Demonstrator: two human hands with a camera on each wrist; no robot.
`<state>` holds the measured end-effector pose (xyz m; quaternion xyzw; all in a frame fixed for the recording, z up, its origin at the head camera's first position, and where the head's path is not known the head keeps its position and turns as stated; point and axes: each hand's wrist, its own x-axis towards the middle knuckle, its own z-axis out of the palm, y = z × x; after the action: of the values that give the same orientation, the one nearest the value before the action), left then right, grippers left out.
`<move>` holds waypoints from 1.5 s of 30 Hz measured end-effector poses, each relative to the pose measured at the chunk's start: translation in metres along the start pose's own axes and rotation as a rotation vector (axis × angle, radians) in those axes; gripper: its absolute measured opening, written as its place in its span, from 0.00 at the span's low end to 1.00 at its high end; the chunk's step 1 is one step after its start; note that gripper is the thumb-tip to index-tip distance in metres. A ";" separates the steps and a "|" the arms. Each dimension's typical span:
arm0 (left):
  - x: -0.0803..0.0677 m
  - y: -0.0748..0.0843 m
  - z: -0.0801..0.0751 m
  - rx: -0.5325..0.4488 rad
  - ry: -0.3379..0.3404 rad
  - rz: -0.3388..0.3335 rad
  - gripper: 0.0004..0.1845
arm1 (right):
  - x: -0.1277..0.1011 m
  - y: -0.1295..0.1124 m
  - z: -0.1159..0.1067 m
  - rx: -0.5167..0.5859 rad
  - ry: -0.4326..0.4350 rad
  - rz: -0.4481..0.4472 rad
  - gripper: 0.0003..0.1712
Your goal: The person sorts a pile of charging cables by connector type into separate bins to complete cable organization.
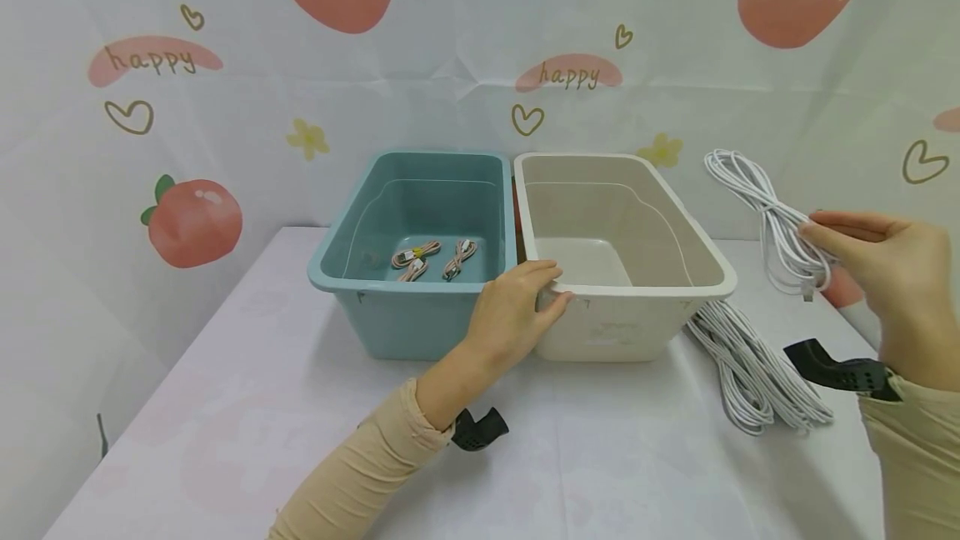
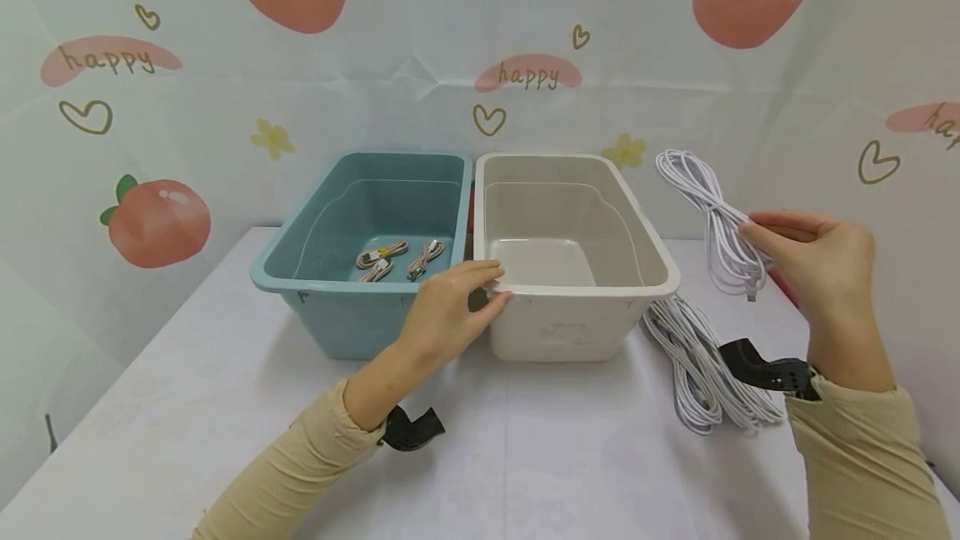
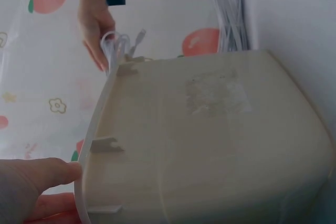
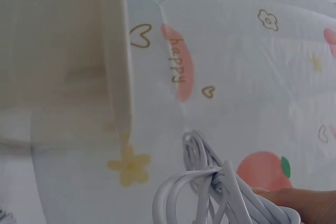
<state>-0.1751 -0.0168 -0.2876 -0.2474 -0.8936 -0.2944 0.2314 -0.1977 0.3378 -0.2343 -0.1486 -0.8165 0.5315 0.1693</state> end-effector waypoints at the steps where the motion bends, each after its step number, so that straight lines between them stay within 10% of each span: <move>1: 0.000 0.000 0.000 0.000 0.001 0.001 0.15 | 0.001 -0.002 0.001 0.023 -0.007 -0.021 0.09; 12: 0.000 0.000 0.000 0.006 0.005 0.003 0.15 | 0.006 -0.033 0.022 0.071 -0.101 -0.052 0.21; 45: 0.001 0.000 0.000 0.023 -0.008 -0.008 0.17 | 0.037 -0.083 0.129 -0.117 -0.361 -0.230 0.03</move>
<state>-0.1760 -0.0156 -0.2869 -0.2421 -0.8988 -0.2842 0.2296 -0.2925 0.2152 -0.2022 0.0333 -0.8746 0.4785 0.0710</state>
